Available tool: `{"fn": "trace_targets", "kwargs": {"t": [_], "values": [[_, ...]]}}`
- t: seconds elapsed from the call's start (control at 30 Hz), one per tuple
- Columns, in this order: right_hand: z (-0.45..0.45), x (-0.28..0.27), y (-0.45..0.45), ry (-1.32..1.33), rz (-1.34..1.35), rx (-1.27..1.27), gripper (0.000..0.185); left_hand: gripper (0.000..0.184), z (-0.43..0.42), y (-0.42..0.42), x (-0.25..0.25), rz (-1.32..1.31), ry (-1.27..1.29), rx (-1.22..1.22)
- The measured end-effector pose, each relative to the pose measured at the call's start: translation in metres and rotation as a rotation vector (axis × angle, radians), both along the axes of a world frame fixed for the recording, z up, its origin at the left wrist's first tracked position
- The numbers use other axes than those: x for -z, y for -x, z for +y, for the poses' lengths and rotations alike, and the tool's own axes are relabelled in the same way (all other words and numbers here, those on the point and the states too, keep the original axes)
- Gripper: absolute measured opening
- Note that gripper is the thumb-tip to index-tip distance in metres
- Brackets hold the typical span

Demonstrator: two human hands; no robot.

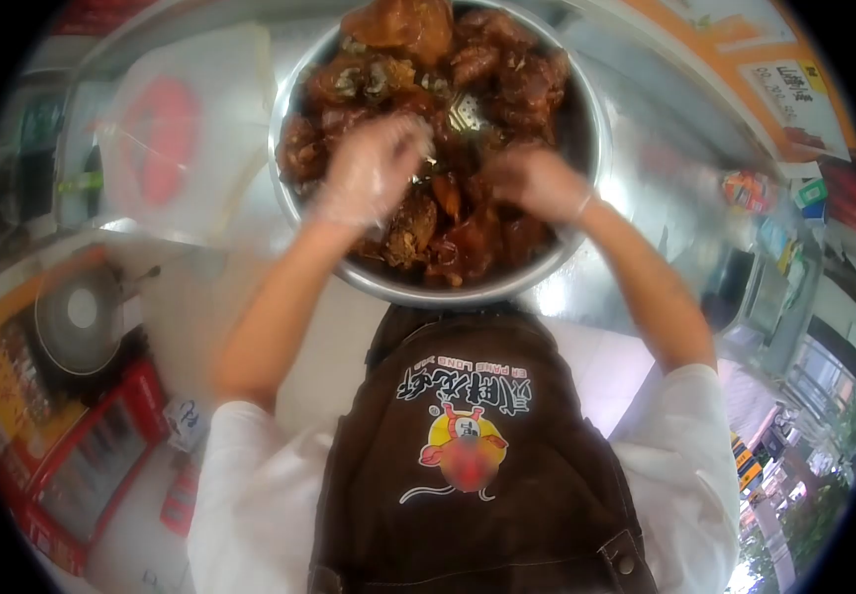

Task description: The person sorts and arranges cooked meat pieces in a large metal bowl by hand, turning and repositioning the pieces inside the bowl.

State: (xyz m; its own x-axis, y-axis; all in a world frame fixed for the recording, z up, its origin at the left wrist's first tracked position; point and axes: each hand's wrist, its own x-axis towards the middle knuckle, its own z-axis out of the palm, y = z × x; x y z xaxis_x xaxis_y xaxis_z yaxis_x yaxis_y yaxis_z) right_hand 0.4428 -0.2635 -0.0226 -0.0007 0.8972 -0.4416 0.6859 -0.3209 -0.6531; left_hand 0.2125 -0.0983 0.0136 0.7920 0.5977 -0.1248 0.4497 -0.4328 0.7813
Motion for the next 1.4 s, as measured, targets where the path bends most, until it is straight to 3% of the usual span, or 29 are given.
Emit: {"fn": "trace_targets", "kwargs": {"t": [0.07,0.1,0.13,0.2,0.27,0.33,0.47,0.53,0.73,0.83,0.9,0.97,1.03,1.1,1.13,1.2,1.27,1.4], "values": [[-0.029,0.025,0.021,-0.01,-0.001,-0.078,0.047,0.022,-0.043,0.018,0.043,0.008,0.088,0.059],[-0.039,0.04,0.03,-0.135,-0.09,-0.147,0.049,0.022,-0.064,0.022,0.045,0.024,0.156,0.066],[-0.043,0.041,0.037,-0.26,-0.181,-0.217,0.05,0.023,-0.077,0.027,0.057,0.034,0.108,0.088],[-0.043,0.036,0.044,-0.236,-0.2,-0.228,0.051,0.025,-0.1,0.037,0.077,0.048,0.058,0.108],[-0.038,0.031,0.05,-0.222,-0.227,-0.238,0.052,0.032,-0.113,0.039,0.084,0.06,-0.153,0.129],[-0.038,0.029,0.053,-0.122,-0.253,-0.317,0.044,0.035,-0.114,0.038,0.079,0.078,-0.151,0.144],[-0.047,0.041,0.052,-0.249,-0.208,-0.308,0.04,0.038,-0.112,0.037,0.081,0.107,-0.172,0.216],[-0.05,0.038,0.053,-0.115,-0.109,-0.28,0.038,0.036,-0.114,0.04,0.077,0.099,-0.23,0.238],[-0.061,0.036,0.053,-0.118,0.096,-0.253,0.041,0.031,-0.109,0.043,0.066,0.099,-0.328,0.361],[-0.051,0.005,0.053,-0.004,0.28,-0.086,0.034,0.035,-0.089,0.048,0.073,-0.008,-0.171,0.431],[-0.044,0.0,0.053,0.074,0.357,-0.024,0.037,0.034,-0.08,0.048,0.074,-0.011,-0.021,0.341],[-0.037,0.01,0.051,0.094,0.588,0.215,0.041,0.027,-0.073,0.043,0.074,-0.065,0.596,0.203],[-0.027,0.018,0.042,0.102,0.662,0.24,0.042,0.028,-0.061,0.036,0.075,-0.031,0.648,0.143],[-0.018,0.015,0.034,0.165,0.868,0.454,0.042,0.026,-0.055,0.03,0.076,-0.048,0.718,0.069],[-0.014,-0.001,0.035,0.196,0.905,0.564,0.042,0.027,-0.051,0.027,0.076,-0.096,0.892,-0.003],[-0.004,0.001,0.025,0.179,1.002,0.559,0.042,0.032,-0.045,0.022,0.074,-0.186,1.169,-0.075],[0.003,0.0,0.019,0.179,1.14,0.634,0.031,0.036,-0.045,0.022,0.067,-0.256,1.242,-0.136],[0.015,-0.01,0.011,0.163,1.133,0.683,0.032,0.049,-0.046,0.023,0.058,-0.38,1.39,-0.287]]}}
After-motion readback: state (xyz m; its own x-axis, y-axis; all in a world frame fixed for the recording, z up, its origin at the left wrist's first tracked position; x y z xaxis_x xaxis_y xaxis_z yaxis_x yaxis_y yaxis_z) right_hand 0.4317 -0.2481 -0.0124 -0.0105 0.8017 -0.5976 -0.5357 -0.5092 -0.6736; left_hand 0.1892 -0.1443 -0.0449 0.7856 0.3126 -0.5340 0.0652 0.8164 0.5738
